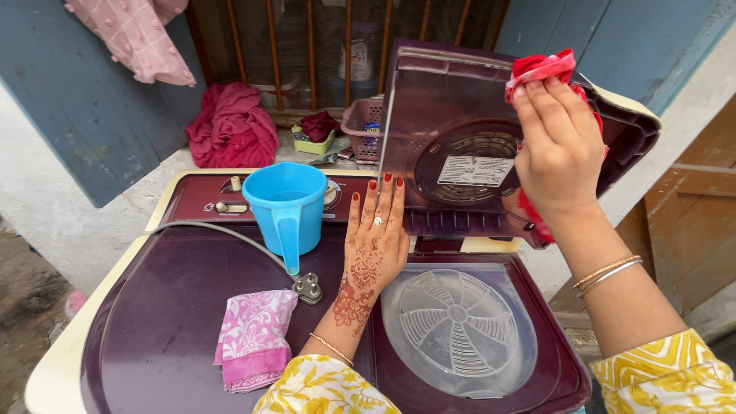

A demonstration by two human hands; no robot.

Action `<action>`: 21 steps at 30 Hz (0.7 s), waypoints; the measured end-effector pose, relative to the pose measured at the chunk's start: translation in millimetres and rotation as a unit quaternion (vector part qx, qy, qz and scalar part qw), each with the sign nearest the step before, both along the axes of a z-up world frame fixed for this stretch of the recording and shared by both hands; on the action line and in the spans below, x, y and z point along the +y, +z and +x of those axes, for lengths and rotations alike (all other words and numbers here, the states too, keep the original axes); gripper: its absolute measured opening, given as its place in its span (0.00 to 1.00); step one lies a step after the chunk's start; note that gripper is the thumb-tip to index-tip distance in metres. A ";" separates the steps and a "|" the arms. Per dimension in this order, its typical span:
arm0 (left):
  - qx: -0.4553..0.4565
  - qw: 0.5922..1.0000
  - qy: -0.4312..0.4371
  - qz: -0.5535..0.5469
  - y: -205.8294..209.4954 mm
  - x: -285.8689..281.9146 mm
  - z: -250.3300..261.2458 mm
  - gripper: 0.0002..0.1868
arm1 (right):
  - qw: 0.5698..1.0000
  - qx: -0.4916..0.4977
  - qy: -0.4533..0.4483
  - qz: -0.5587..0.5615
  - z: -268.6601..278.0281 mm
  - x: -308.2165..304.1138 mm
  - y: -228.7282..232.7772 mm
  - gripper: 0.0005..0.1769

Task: The person wipes the lids and top panel of a semi-automatic washing machine with a cloth, handling a plastic cup, a pink cloth, and an inner spin-dryer lid cover.

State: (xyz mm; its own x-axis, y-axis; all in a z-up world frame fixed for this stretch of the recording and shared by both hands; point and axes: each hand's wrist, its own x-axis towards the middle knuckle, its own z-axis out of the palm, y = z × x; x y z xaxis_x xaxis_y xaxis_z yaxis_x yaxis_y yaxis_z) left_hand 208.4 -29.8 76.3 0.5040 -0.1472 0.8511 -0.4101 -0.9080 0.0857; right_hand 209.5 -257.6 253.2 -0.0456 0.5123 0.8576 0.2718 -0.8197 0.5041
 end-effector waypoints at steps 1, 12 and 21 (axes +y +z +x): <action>-0.002 1.000 0.000 0.004 1.0 -1.7 1.1 0.40 | 1.000 0.003 0.006 0.001 -0.1 -1.3 -0.9 0.24; 0.010 1.000 -0.017 0.015 0.0 -4.6 -3.9 0.41 | 0.997 -0.008 0.050 -0.059 -5.0 71.3 14.7 0.24; 0.009 1.000 -0.006 0.021 -2.9 -7.8 -2.5 0.41 | 0.999 0.003 -0.036 0.004 9.7 9.9 -5.2 0.28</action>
State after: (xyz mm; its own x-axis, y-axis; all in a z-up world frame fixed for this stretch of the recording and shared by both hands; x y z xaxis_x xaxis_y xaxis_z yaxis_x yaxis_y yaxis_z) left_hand 205.9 -37.6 73.5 0.5166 -0.1884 0.8352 -0.4197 -0.9060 0.0553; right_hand 219.2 -247.6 248.0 -0.0035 0.5080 0.8613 0.2148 -0.8409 0.4968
